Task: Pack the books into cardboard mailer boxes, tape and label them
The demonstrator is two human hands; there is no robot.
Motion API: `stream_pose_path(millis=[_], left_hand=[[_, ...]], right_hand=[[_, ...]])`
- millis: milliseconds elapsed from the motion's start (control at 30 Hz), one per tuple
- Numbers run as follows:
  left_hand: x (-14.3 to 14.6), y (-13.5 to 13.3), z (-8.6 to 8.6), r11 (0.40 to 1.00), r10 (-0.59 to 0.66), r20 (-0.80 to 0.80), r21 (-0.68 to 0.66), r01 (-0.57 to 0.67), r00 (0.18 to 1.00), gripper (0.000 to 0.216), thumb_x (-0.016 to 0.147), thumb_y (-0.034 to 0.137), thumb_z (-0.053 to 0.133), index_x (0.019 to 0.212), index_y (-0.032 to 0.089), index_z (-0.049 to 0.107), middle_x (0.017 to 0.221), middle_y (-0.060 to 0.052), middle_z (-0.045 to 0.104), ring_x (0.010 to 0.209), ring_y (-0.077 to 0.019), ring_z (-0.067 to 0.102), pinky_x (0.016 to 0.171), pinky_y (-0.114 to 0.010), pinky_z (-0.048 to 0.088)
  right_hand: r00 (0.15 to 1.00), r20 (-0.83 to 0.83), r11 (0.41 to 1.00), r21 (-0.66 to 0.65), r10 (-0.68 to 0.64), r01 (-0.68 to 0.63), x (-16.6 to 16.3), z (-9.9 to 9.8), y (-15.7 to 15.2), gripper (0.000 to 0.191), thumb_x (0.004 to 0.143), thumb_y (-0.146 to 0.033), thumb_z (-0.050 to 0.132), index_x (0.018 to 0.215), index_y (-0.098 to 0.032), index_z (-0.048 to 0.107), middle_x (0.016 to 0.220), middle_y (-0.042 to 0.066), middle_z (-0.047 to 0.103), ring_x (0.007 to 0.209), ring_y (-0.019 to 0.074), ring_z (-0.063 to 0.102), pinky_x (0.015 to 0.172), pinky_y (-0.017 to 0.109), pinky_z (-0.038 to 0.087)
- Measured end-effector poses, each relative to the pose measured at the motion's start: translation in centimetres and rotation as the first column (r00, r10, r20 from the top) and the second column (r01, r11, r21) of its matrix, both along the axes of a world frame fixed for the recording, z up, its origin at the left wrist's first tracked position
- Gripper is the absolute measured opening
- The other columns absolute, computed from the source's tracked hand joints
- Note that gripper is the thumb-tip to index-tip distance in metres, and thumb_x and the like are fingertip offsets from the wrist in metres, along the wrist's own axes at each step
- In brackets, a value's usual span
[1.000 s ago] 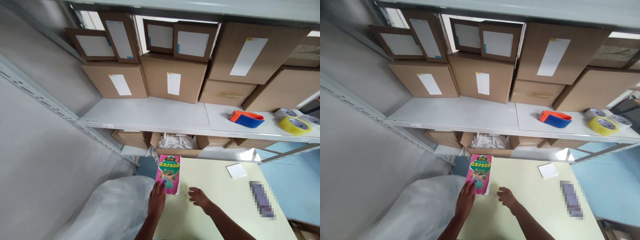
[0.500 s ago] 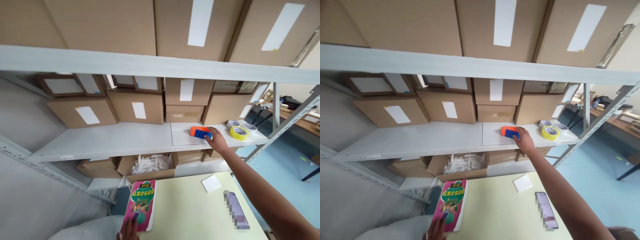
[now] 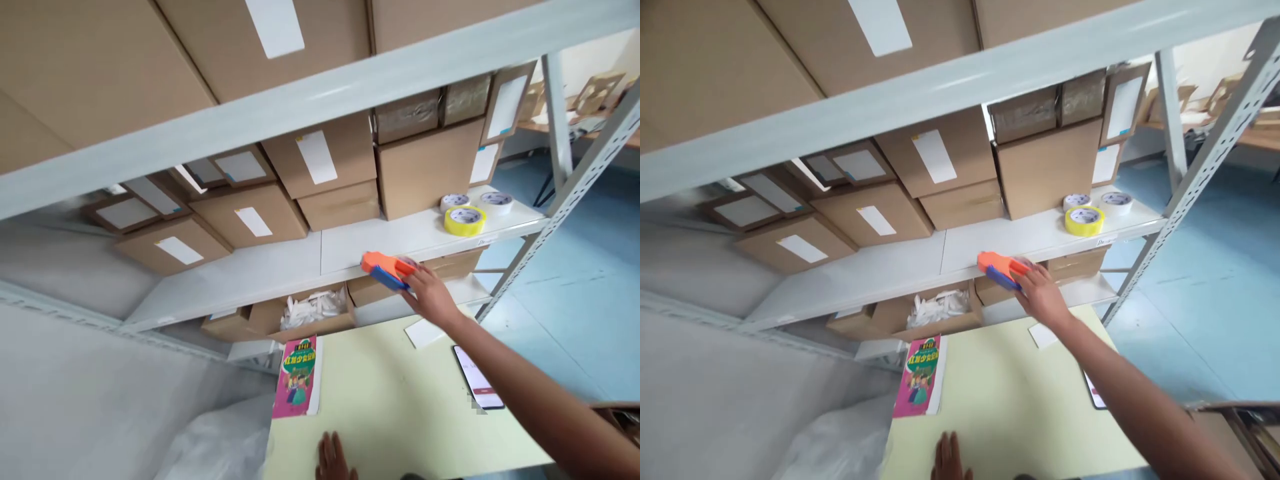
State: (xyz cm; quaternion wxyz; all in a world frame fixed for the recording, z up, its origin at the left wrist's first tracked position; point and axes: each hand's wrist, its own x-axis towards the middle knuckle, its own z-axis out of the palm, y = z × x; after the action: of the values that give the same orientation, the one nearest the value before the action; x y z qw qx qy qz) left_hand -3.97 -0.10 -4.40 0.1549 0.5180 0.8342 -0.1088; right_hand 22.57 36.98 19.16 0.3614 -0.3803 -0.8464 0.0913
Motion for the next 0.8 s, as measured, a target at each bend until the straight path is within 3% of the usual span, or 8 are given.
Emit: stream_pose_path(millis=[100,167,267,333,433,567,667,800], left_hand=[[1.7,0.6,1.0,0.969,0.055,0.023,-0.242,-0.047,0.998,0.095,0.078,0.033,0.058,0.162,0.011,0.019,0.168,-0.020,0.011,0.156,-0.0383,0.014,0.116,-0.055,0.033],[2.1,1.7,2.2,0.944,0.062,0.069,-0.327,-0.036,0.996,0.099,0.078,0.035,0.057,0.161,0.006,0.012,0.168,-0.021,0.001,0.156,-0.0383,0.006,0.117,-0.053,0.031],[2.4,3.1,3.9,0.913,0.079,0.087,-0.407,-0.037,0.993,0.103,0.078,0.036,0.059,0.160,0.000,0.009,0.168,-0.025,-0.001,0.156,-0.0407,0.004,0.117,-0.051,0.032],[2.5,3.8,4.6,0.904,0.085,0.081,-0.426,-0.042,0.993,0.100,0.079,0.033,0.059,0.159,-0.003,0.012,0.168,-0.027,0.004,0.156,-0.0412,0.007,0.117,-0.049,0.033],[1.8,4.7,5.7,0.938,0.122,0.117,-0.339,-0.076,0.986,0.078,0.085,0.027,0.054,0.155,0.000,0.033,0.164,-0.024,0.027,0.153,-0.0347,0.024,0.117,-0.041,0.033],[-0.8,5.4,7.2,0.969,0.205,0.205,-0.182,-0.169,0.957,0.045,0.098,0.025,0.033,0.131,0.014,0.061,0.138,-0.015,0.063,0.129,-0.0250,0.058,0.105,-0.036,0.044],[-2.5,5.0,7.6,0.969,0.233,0.260,-0.142,-0.202,0.937,0.042,0.098,0.023,0.031,0.122,0.015,0.065,0.125,-0.015,0.069,0.119,-0.0253,0.064,0.099,-0.037,0.048],[-2.8,1.9,6.9,0.974,0.225,0.402,-0.059,-0.220,0.888,0.033,0.090,0.027,0.053,0.120,0.020,0.066,0.127,-0.009,0.069,0.119,-0.0220,0.064,0.102,-0.030,0.046]], right_hand=[[1.000,0.003,1.000,0.004,0.012,-0.013,3.0,-7.2,-8.5,0.023,0.098,-0.029,0.057,0.118,-0.019,0.065,0.134,0.015,0.064,0.136,0.0327,0.052,0.114,0.052,0.042],[0.998,-0.019,0.997,-0.038,-0.065,0.064,4.9,-13.0,-13.9,0.019,0.097,-0.026,0.055,0.112,-0.020,0.065,0.120,0.014,0.070,0.132,0.0338,0.056,0.107,0.052,0.048],[0.993,0.012,0.986,-0.119,-0.120,0.120,6.4,-20.5,-19.7,0.024,0.095,-0.024,0.053,0.117,-0.021,0.063,0.123,0.014,0.070,0.124,0.0337,0.061,0.103,0.054,0.050],[0.990,0.049,0.981,-0.137,-0.131,0.136,6.6,-23.5,-21.5,0.035,0.092,-0.017,0.050,0.125,-0.022,0.061,0.123,0.012,0.071,0.120,0.0320,0.063,0.104,0.054,0.049],[0.979,0.119,0.973,-0.140,-0.167,0.183,6.4,-25.5,-21.9,0.048,0.088,-0.009,0.045,0.133,-0.022,0.057,0.118,0.010,0.073,0.111,0.0299,0.066,0.107,0.055,0.044],[0.970,0.161,0.973,-0.109,-0.182,0.201,6.5,-26.5,-21.2,0.049,0.091,-0.011,0.044,0.137,-0.021,0.055,0.119,0.012,0.073,0.105,0.0299,0.067,0.107,0.056,0.042],[0.982,0.134,0.986,-0.082,-0.136,0.148,7.1,-26.9,-20.5,0.045,0.092,-0.016,0.045,0.135,-0.020,0.058,0.121,0.014,0.072,0.111,0.0321,0.066,0.107,0.056,0.042],[0.988,0.140,0.995,-0.064,-0.070,0.079,8.0,-26.3,-19.4,0.040,0.092,-0.023,0.044,0.126,-0.016,0.063,0.126,0.019,0.069,0.125,0.0382,0.060,0.103,0.058,0.045]])
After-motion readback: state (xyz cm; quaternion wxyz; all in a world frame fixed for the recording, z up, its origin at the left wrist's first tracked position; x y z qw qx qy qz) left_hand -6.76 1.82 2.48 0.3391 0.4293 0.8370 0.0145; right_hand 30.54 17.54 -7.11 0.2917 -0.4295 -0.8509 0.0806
